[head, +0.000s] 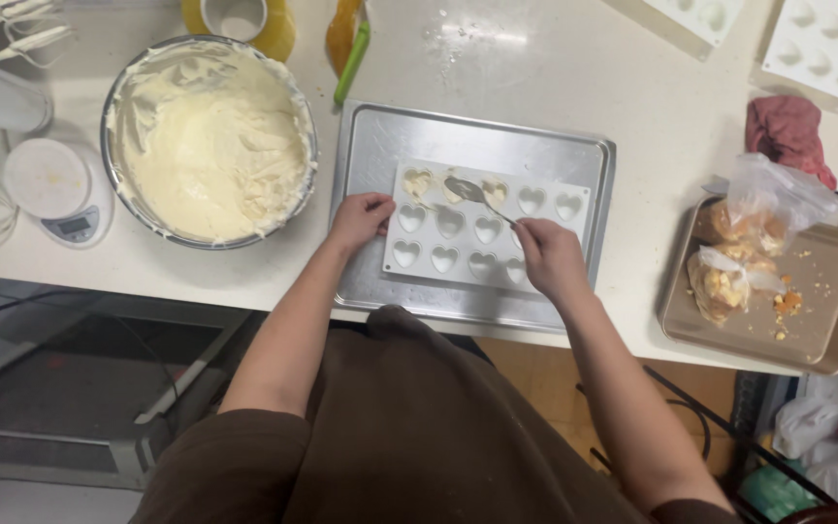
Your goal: The person carries a metal baking tray to a work table, places a heart-shaped silicone mold on it, and spoons cream from a large mixing bowl into the mold cavities one by one. They briefly use an electric hand mixer on the cream, retrieve a carton from the refrigerator, pour some of its contents into the bowl, and resume spooning cream into the molds.
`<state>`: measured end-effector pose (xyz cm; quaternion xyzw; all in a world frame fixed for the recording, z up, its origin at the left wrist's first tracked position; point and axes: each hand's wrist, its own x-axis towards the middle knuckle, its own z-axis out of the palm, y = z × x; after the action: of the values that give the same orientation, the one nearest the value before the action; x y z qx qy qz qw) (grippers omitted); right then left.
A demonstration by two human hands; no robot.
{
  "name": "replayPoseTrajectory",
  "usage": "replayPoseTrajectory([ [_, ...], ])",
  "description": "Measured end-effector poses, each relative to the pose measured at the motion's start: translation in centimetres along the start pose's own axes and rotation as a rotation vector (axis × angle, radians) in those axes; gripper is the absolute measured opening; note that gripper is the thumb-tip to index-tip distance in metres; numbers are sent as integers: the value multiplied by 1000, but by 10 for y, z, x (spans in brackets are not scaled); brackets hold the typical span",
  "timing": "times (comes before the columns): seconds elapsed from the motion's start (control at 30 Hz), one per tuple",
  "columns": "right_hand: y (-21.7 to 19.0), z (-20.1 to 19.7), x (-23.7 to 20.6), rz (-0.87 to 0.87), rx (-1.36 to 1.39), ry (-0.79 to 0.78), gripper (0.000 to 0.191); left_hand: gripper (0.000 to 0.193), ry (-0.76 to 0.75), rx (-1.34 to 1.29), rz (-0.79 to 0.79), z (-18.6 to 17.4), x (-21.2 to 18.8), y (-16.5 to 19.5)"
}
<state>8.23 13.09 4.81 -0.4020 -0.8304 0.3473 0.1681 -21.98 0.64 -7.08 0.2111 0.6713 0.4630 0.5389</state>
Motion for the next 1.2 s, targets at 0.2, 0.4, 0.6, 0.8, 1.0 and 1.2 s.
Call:
replayPoseTrajectory([
  [0.2,-50,25,76,38,-302,-348,26,25,-58,-21,0,-1,1,3],
  [0.4,-70,22,116,227,-491,-338,25,24,-82,-7,-29,1,0,5],
  [0.6,-88,11,118,415,-378,-446,26,23,-135,-69,10,0,2,-6],
  [0.8,-116,45,126,584,-611,-469,30,22,-172,-71,0,3,4,-15],
  [1.0,-122,10,120,564,-700,-438,30,23,-178,-34,-3,8,7,-13],
  [1.2,-108,13,120,2,-801,-538,24,22,-154,53,12,5,4,-10],
])
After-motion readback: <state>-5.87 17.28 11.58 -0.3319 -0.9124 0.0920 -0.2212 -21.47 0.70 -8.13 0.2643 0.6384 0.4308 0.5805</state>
